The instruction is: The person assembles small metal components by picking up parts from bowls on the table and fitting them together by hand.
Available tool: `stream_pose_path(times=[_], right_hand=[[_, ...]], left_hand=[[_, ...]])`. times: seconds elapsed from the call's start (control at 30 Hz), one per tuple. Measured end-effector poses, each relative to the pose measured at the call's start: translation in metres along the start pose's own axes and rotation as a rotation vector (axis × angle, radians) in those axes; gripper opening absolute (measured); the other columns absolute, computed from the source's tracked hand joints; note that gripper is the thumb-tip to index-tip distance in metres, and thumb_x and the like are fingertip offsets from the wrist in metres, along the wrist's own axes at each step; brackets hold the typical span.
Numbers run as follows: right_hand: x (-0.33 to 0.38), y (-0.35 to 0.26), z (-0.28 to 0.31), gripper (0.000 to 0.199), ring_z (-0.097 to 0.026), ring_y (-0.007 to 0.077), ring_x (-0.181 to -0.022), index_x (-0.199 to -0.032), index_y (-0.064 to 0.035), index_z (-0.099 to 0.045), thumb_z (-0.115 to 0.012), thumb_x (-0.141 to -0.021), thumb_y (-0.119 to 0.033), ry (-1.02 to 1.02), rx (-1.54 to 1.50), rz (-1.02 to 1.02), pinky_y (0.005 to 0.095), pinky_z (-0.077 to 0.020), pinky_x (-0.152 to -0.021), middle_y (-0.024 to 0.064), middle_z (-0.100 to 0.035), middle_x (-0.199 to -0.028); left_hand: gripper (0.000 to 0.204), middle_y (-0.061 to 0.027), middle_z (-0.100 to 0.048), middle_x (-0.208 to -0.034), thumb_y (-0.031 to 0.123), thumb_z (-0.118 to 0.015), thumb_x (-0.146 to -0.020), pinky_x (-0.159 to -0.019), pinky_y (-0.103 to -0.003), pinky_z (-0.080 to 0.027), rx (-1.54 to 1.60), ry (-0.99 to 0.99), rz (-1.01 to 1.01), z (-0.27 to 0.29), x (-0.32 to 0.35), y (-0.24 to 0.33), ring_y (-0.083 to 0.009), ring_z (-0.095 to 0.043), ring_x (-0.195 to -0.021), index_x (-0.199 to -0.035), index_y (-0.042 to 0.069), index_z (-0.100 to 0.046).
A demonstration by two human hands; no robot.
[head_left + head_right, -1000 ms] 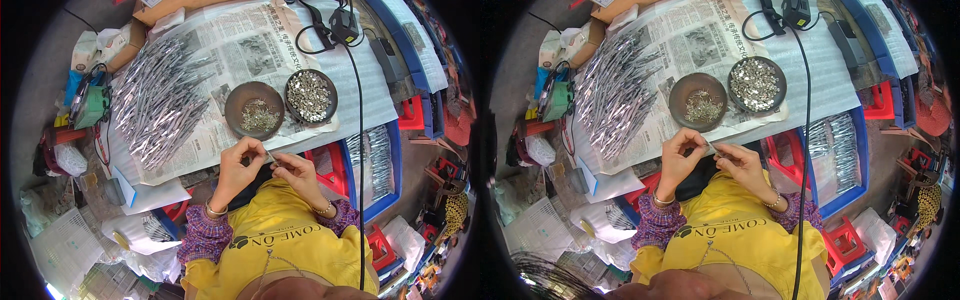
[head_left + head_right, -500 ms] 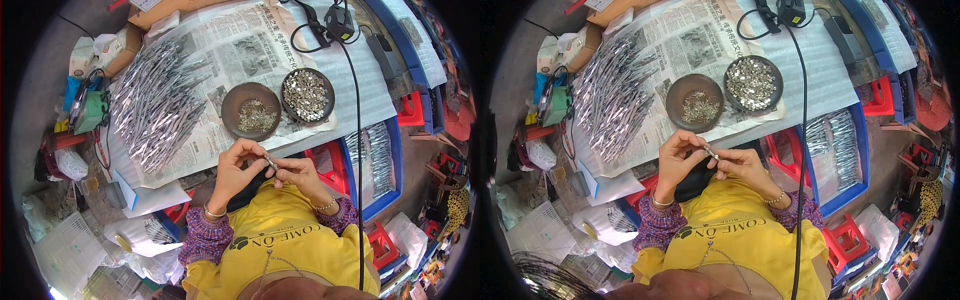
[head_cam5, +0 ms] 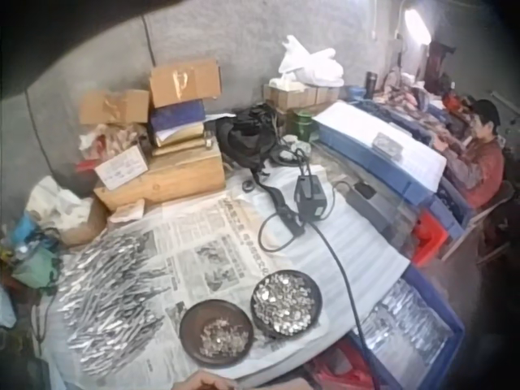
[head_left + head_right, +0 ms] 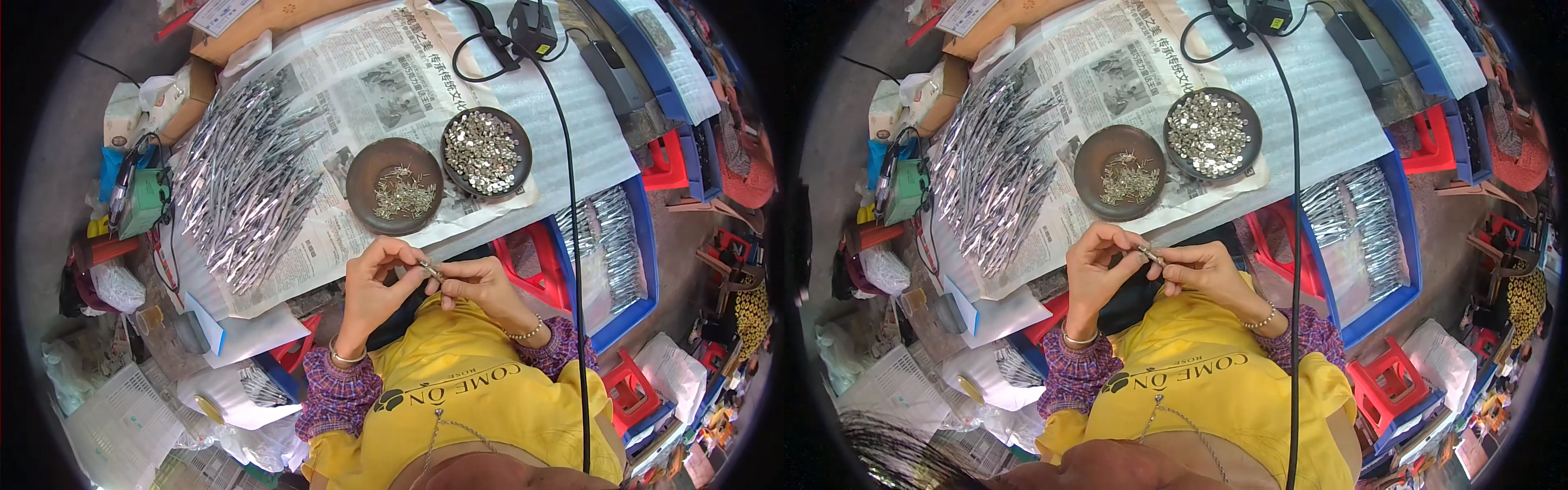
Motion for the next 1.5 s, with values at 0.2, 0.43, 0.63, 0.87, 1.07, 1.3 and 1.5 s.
stream_pose_path(times=[0.2, 0.43, 0.63, 0.87, 1.07, 1.3, 1.5], right_hand=[[0.003, 0.0, 0.003, 0.03, -0.061, 0.01, -0.069, -0.115, 0.0006, -0.059, -0.056, -0.085, 0.002, 0.017, 0.028, 0.034, 0.0203, -0.0498, -0.059, 0.0104, -0.066, -0.092], [0.003, -0.013, -0.003, 0.03, -0.061, 0.0105, -0.071, -0.114, -0.0008, -0.059, -0.056, -0.085, 0.003, -0.056, 0.182, 0.171, 0.0212, -0.0507, -0.062, 0.0132, -0.065, -0.093], [0.004, -0.019, -0.003, 0.027, -0.063, 0.0138, -0.076, -0.111, 0.0005, -0.061, -0.059, -0.083, 0.0, -0.057, 0.259, 0.246, 0.0253, -0.0512, -0.066, 0.0122, -0.065, -0.095], [0.0, -0.065, 0.029, 0.025, -0.058, 0.0264, -0.078, -0.094, -0.0061, -0.065, -0.066, -0.07, 0.0, 0.487, 1.187, 0.858, 0.0335, -0.0477, -0.068, 0.0103, -0.06, -0.09], [-0.017, -0.074, 0.036, 0.025, -0.054, 0.0259, -0.076, -0.09, -0.0056, -0.066, -0.066, -0.066, 0.002, 0.579, 1.327, 0.855, 0.0345, -0.0454, -0.065, 0.0093, -0.055, -0.086], [-0.018, -0.078, 0.045, 0.021, -0.056, 0.0257, -0.081, -0.086, -0.003, -0.065, -0.071, -0.066, 0.0, 0.594, 1.303, 0.796, 0.0329, -0.0464, -0.068, 0.0101, -0.057, -0.088], [-0.02, -0.082, 0.049, 0.018, -0.058, 0.0157, -0.072, -0.083, 0.0019, -0.063, -0.067, -0.067, 0.007, 0.518, 1.099, 0.679, 0.0249, -0.0464, -0.062, 0.0083, -0.058, -0.087]], left_hand=[[0.018, -0.007, -0.064, -0.088, -0.008, -0.062, -0.075, -0.071, -0.021, -0.047, 0.017, -0.026, -0.003, -0.002, -0.002, -0.002, -0.0101, -0.06, -0.082, -0.085, 0.001, -0.05], [0.02, -0.0094, -0.062, -0.092, -0.011, -0.061, -0.075, -0.076, -0.024, -0.048, 0.062, 0.041, -0.001, -0.004, 0.001, -0.001, -0.0129, -0.06, -0.085, -0.092, -0.003, -0.055], [0.014, -0.0111, -0.061, -0.094, -0.007, -0.06, -0.078, -0.077, -0.025, -0.047, -0.077, -0.045, -0.079, -0.004, 0.001, 0.005, -0.015, -0.059, -0.087, -0.092, -0.004, -0.058], [0.008, -0.0114, -0.061, -0.081, -0.001, -0.058, -0.079, -0.075, -0.03, -0.046, 0.293, 0.049, -0.1, 0.001, 0.007, 0.014, -0.018, -0.058, -0.078, -0.086, -0.002, -0.055], [0.007, -0.0066, -0.059, -0.08, -0.002, -0.061, -0.077, -0.068, -0.024, -0.045, 0.223, 0.086, 0.02, 0.005, 0.016, 0.014, -0.012, -0.056, -0.073, -0.084, -0.003, -0.06], [0.01, 0.0034, -0.058, -0.073, -0.001, -0.065, -0.076, -0.058, -0.017, -0.041, -0.037, 0.119, -0.002, 0.006, 0.016, 0.008, -0.0014, -0.05, -0.064, -0.085, 0.001, -0.06], [0.01, 0.0022, -0.058, -0.075, -0.001, -0.065, -0.077, -0.061, -0.017, -0.042, 0.043, 0.111, -0.017, 0.01, 0.017, 0.006, -0.0021, -0.052, -0.068, -0.086, 0.0, -0.059]])
Point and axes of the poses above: each hand's wrist, its own x-axis away from the middle knuckle, its own z-axis out of the back of the hand, y = z × x, the point moved 2 cm from there along -x, towards the middle knuckle
